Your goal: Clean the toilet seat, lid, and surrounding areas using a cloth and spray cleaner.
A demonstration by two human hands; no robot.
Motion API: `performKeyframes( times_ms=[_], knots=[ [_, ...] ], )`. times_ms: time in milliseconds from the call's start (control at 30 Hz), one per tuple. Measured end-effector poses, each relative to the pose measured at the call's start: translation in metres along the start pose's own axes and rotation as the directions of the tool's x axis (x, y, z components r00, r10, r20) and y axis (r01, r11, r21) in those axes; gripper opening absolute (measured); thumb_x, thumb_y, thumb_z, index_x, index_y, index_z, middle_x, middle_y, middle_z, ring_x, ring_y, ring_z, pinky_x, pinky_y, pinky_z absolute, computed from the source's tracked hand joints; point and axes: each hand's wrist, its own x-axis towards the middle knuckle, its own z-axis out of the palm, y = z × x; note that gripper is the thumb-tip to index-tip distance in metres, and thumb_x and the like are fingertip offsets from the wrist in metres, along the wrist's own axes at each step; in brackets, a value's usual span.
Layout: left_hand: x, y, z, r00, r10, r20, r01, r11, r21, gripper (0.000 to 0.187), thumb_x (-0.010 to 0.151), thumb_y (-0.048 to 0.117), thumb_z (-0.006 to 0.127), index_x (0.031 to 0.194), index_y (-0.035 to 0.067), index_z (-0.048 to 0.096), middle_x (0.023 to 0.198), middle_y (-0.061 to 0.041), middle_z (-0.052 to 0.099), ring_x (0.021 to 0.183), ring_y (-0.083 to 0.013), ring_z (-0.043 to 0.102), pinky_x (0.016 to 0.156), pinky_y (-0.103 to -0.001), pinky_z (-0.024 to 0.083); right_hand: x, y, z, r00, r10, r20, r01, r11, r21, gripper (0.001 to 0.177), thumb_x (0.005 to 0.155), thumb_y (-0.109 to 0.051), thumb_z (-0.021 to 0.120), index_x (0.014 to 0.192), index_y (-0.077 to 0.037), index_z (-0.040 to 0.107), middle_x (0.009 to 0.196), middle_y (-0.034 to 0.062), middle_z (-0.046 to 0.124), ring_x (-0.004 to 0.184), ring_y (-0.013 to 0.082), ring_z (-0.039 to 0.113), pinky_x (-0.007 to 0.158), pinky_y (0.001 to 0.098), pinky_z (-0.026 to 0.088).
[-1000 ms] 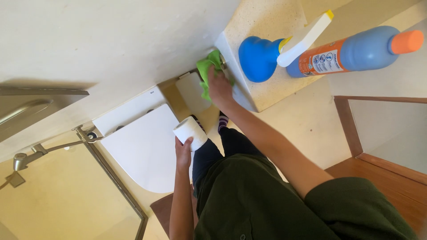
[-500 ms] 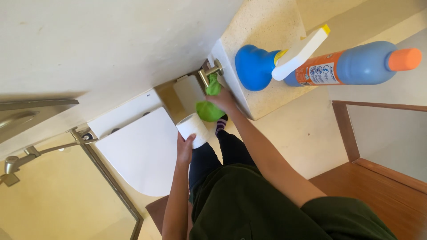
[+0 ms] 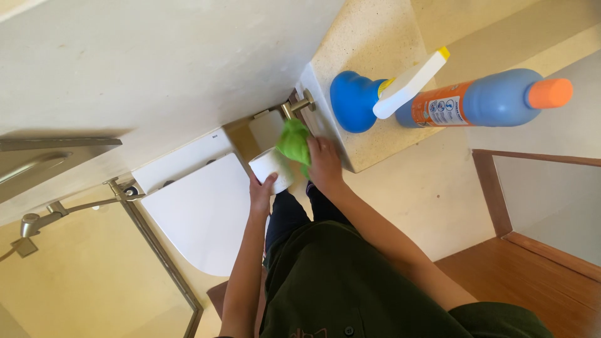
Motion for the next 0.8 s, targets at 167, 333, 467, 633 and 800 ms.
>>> performKeyframes(
  times_ms=[167, 333, 467, 633, 800],
  knots=[
    [-0.012, 0.002, 0.004, 0.999, 0.017, -0.042, -0.016, 1.0, 0.008, 0.062, 0.085, 0.012, 0.073, 0.141, -0.001, 0.048, 0.124, -0.013, 0.066, 0.111, -0.0219, 0.064, 0.098, -0.035, 0.052, 0.089, -0.011, 0.015, 0.963, -0.264, -0.053, 0.243, 0.936, -0.257, 0.077, 0.069, -0.016, 0.082, 0.136, 0.0, 0.047, 0.143, 0.0277, 0.049, 0.134, 0.0453, 0.046, 0.112, 0.0549, 0.035],
    [-0.018, -0.006, 0.009, 1.0, 0.025, -0.001, -0.025, 0.999, -0.049, 0.065, 0.085, 0.011, 0.074, 0.143, -0.001, 0.046, 0.125, -0.013, 0.065, 0.111, -0.0218, 0.062, 0.099, -0.035, 0.051, 0.07, 0.011, 0.043, 0.993, -0.111, 0.029, 0.114, 0.983, -0.143, 0.064, 0.086, -0.005, 0.068, 0.143, 0.004, 0.041, 0.149, 0.0304, 0.045, 0.133, 0.0458, 0.051, 0.108, 0.0538, 0.042],
    [-0.019, -0.019, 0.01, 0.998, 0.043, 0.05, -0.042, 0.999, -0.013, 0.063, 0.088, 0.014, 0.075, 0.143, -0.003, 0.049, 0.127, -0.013, 0.066, 0.113, -0.0218, 0.063, 0.1, -0.035, 0.052, 0.0, 0.039, 0.013, 0.967, 0.1, 0.236, -0.138, 0.979, 0.15, 0.062, 0.09, -0.001, 0.06, 0.15, -0.002, 0.042, 0.134, 0.0249, 0.062, 0.125, 0.0425, 0.063, 0.105, 0.0487, 0.052],
    [-0.034, -0.019, 0.026, 0.939, -0.156, 0.306, 0.104, 0.978, 0.18, 0.074, 0.078, 0.013, 0.08, 0.143, 0.002, 0.047, 0.125, -0.014, 0.067, 0.112, -0.0237, 0.066, 0.098, -0.038, 0.056, -0.087, -0.005, -0.122, 0.99, 0.04, -0.133, 0.013, 0.926, 0.377, 0.062, 0.084, -0.006, 0.072, 0.142, -0.001, 0.052, 0.133, 0.0241, 0.064, 0.123, 0.0418, 0.065, 0.103, 0.0447, 0.051],
    [-0.029, -0.074, 0.051, 0.914, -0.222, 0.341, 0.159, 0.966, 0.203, 0.074, 0.08, 0.016, 0.082, 0.144, 0.003, 0.047, 0.128, -0.012, 0.066, 0.115, -0.0223, 0.064, 0.099, -0.037, 0.054, -0.095, 0.029, -0.165, 0.924, 0.168, -0.344, -0.04, 0.936, 0.349, 0.057, 0.088, -0.01, 0.076, 0.14, -0.003, 0.054, 0.129, 0.0217, 0.068, 0.119, 0.0373, 0.069, 0.101, 0.0427, 0.054]
  ],
)
